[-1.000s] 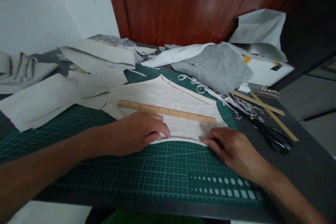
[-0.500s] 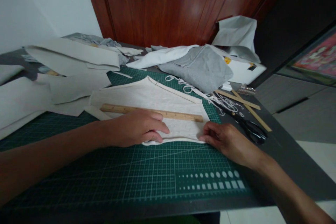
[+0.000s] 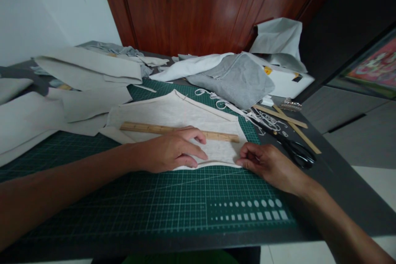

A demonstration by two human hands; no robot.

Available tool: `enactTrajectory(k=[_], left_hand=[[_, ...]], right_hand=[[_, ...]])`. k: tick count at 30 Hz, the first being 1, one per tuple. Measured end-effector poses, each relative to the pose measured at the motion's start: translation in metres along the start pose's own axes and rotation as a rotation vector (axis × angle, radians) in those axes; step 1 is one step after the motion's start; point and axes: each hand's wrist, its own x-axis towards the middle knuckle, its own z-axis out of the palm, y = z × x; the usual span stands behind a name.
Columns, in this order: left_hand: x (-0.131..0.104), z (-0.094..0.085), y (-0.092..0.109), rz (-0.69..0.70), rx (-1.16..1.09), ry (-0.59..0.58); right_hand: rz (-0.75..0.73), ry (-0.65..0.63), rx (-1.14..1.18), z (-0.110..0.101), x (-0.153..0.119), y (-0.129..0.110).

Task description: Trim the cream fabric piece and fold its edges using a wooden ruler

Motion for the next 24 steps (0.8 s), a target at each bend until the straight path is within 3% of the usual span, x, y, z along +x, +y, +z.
enactTrajectory(k=[9, 15, 17, 19, 22, 24], left_hand=[[-0.002, -0.007, -0.002, 0.004, 0.062, -0.156], [0.0, -0.004, -0.002, 0.084, 0.101, -0.181], [0.0, -0.003, -0.002, 0.08, 0.111, -0.19], [0.0, -0.002, -0.002, 0.073, 0.118, -0.199], [-0.002, -0.001, -0.002, 0.067, 0.118, -0.197], [-0.003, 0.0, -0.002, 0.069, 0.121, -0.182]], right_hand=[[0.03, -0.015, 0.066, 0.0, -0.001, -0.002], [0.032, -0.122, -0.025, -0.014, 0.01, -0.015], [-0.019, -0.132, -0.121, -0.02, 0.022, -0.024], [-0.104, -0.06, -0.185, -0.022, 0.039, -0.033], [-0.216, 0.064, -0.217, -0.016, 0.075, -0.045], [-0.221, 0.056, -0.246, -0.008, 0.099, -0.05]])
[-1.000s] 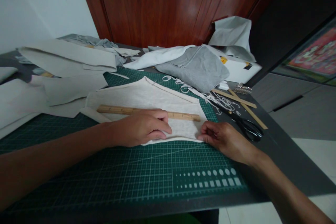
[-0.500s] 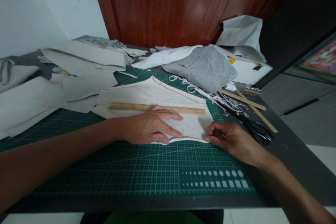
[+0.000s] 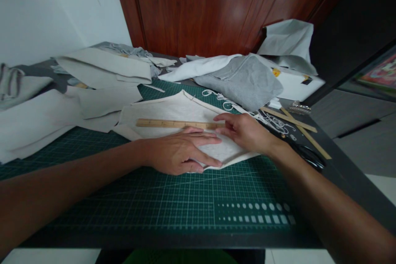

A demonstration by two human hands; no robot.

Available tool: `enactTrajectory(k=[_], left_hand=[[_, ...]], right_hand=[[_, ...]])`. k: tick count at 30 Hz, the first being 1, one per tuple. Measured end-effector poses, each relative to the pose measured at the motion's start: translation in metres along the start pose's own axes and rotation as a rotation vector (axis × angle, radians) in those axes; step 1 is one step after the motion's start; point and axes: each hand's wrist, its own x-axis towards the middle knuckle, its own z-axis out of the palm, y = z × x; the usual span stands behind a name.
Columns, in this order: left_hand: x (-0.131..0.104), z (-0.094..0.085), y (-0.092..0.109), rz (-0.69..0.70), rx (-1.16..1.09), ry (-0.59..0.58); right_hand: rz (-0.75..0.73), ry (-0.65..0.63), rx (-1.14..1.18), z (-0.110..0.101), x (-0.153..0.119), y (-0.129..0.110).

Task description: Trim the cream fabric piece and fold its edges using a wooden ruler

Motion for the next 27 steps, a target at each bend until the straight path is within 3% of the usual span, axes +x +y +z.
enactTrajectory(k=[3, 6, 10, 16, 23, 27], left_hand=[[-0.002, 0.002, 0.003, 0.018, 0.028, 0.061], [-0.005, 0.007, 0.009, 0.058, 0.103, 0.193], [-0.013, 0.016, 0.018, 0.067, 0.214, 0.291], [-0.035, 0.025, 0.024, 0.015, 0.247, 0.242], [-0.062, 0.022, 0.03, -0.075, -0.052, 0.315], [-0.07, 0.024, 0.032, -0.067, -0.076, 0.367]], right_hand=[[-0.027, -0.044, 0.004, 0.013, 0.024, -0.003], [-0.032, -0.054, 0.037, 0.02, 0.028, -0.004], [-0.012, -0.056, 0.122, 0.022, 0.01, -0.001], [0.042, -0.076, 0.247, 0.024, -0.028, 0.009], [0.112, -0.147, 0.338, 0.015, -0.062, 0.016], [0.129, -0.179, 0.355, 0.011, -0.073, 0.021]])
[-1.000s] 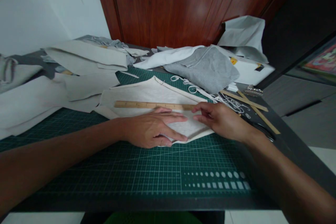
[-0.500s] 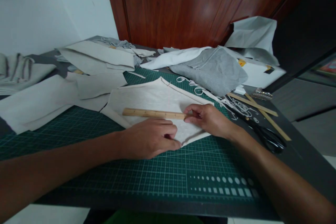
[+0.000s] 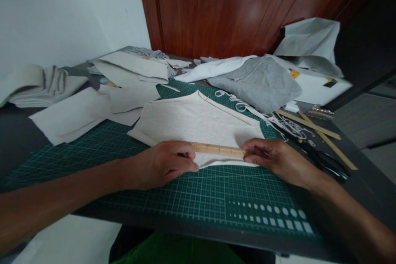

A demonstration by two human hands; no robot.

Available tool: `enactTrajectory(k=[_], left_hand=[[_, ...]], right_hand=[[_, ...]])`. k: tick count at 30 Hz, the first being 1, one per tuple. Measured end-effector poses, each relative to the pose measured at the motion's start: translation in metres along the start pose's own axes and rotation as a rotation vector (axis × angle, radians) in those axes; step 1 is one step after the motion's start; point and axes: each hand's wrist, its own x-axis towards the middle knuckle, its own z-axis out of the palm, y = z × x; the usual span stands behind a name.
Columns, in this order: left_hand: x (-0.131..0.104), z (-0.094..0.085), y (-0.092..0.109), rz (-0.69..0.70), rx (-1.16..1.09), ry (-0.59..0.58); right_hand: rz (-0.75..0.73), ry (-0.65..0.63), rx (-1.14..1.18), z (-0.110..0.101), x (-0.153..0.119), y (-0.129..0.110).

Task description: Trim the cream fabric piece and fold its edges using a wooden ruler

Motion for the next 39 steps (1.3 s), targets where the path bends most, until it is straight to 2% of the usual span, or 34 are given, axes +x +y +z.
enactTrajectory(k=[10, 26, 33, 39], left_hand=[[-0.004, 0.002, 0.006, 0.056, 0.152, 0.047], [-0.003, 0.003, 0.008, 0.06, 0.192, 0.07], [-0.006, 0.002, 0.011, -0.011, 0.235, 0.009], [0.017, 0.0, 0.028, -0.121, 0.295, -0.205]], right_hand=[[0.045, 0.013, 0.031, -0.002, -0.012, 0.009], [0.085, 0.004, 0.079, -0.007, -0.026, 0.017], [0.095, 0.006, 0.07, -0.008, -0.032, 0.024], [0.091, -0.042, 0.145, -0.011, -0.026, 0.018]])
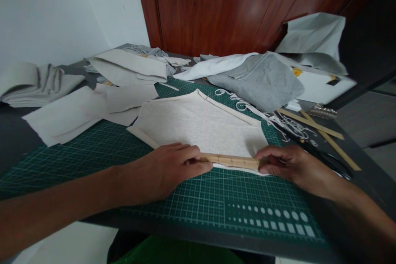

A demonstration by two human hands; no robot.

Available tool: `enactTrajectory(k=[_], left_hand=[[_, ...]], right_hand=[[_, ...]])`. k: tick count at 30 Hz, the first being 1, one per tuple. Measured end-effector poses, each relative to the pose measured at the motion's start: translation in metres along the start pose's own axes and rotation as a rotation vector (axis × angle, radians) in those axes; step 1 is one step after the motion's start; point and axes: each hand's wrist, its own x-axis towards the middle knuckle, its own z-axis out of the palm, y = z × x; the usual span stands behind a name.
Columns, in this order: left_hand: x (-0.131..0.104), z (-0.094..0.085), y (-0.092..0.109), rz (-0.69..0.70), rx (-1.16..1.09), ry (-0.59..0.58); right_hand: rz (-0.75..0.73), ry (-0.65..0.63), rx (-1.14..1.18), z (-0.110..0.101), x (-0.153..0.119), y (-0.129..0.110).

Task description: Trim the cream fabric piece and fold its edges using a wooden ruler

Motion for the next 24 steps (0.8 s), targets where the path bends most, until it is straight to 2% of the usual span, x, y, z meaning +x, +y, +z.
enactTrajectory(k=[4, 10, 17, 24], left_hand=[[0.016, 0.0, 0.003, -0.014, -0.084, -0.017], [0.025, 0.006, -0.009, -0.081, -0.242, 0.032], [0.021, 0.01, -0.019, 0.055, -0.217, 0.063], [0.015, 0.015, -0.023, 0.106, -0.114, 0.12]], right_hand=[[0.011, -0.003, 0.057, -0.001, 0.004, -0.002], [0.018, 0.018, 0.08, 0.0, 0.003, -0.002], [0.008, 0.017, 0.127, 0.005, -0.002, -0.005], [0.047, -0.003, 0.12, 0.01, -0.009, -0.004]])
